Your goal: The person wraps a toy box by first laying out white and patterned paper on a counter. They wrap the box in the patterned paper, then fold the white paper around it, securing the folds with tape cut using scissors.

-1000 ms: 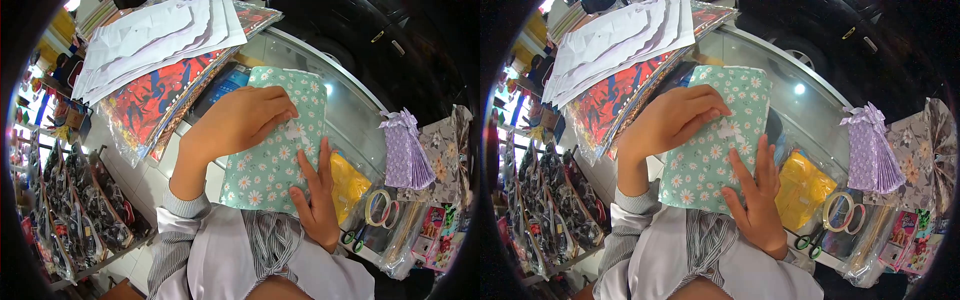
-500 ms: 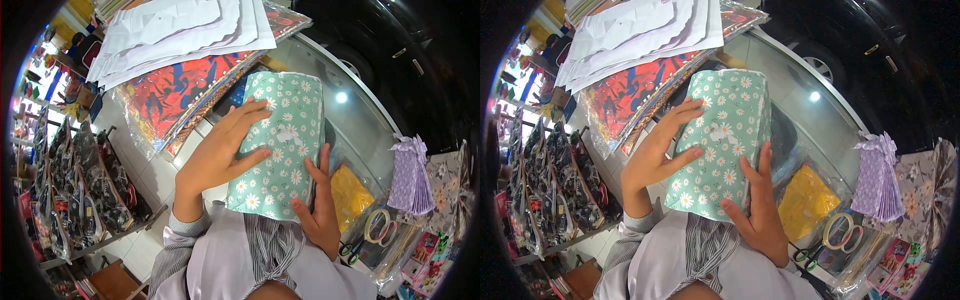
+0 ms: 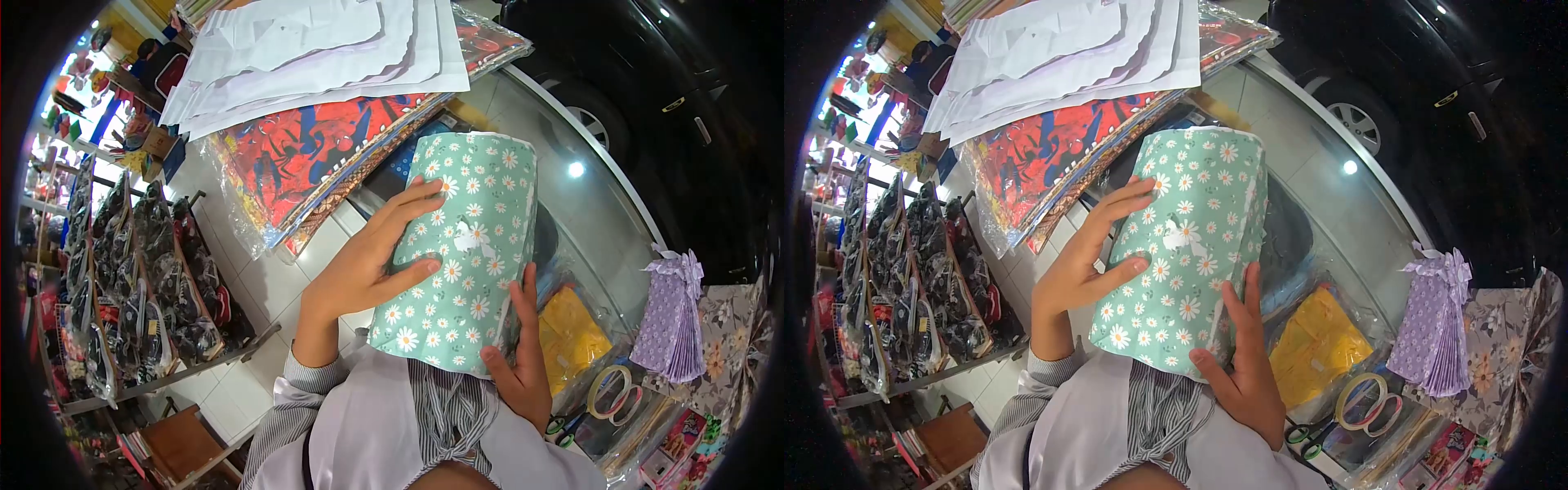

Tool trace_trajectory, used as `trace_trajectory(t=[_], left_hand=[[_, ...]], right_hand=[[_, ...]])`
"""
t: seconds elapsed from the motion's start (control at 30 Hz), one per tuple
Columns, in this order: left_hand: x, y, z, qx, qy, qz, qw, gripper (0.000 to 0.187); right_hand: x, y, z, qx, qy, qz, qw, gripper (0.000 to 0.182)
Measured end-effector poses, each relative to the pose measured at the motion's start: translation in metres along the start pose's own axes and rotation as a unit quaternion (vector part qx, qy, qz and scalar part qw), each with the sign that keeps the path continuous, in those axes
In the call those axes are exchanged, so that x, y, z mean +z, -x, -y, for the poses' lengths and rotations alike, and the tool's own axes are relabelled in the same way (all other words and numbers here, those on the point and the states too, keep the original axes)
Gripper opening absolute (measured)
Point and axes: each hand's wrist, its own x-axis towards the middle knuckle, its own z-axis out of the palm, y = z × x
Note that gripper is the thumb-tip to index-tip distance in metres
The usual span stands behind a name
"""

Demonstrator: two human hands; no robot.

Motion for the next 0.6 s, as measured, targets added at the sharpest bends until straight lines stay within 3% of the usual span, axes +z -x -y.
trace_trajectory(t=[0.23,0.33,0.37,0.47,0.6], left_hand=[[-0.001,-0.004,-0.009,0.014,-0.054,-0.008,0.998,0.047],[-0.009,-0.018,-0.021,0.031,-0.243,0.012,0.970,0.035],[-0.007,-0.025,-0.027,0.058,-0.256,-0.022,0.965,0.021],[-0.007,-0.039,-0.021,0.133,-0.278,-0.014,0.951,0.012],[-0.007,-0.048,-0.024,0.085,-0.183,0.051,0.978,0.009]], right_hand=[[-0.002,0.003,0.003,0.007,-0.011,0.000,1.000,0.068],[0.000,0.004,0.000,0.006,-0.007,-0.006,1.000,0.068],[0.001,0.005,0.000,0.009,-0.011,-0.006,1.000,0.068],[0.000,0.007,0.002,0.018,-0.017,-0.009,1.000,0.069],[0.000,0.009,0.002,0.019,-0.017,-0.013,1.000,0.069]])
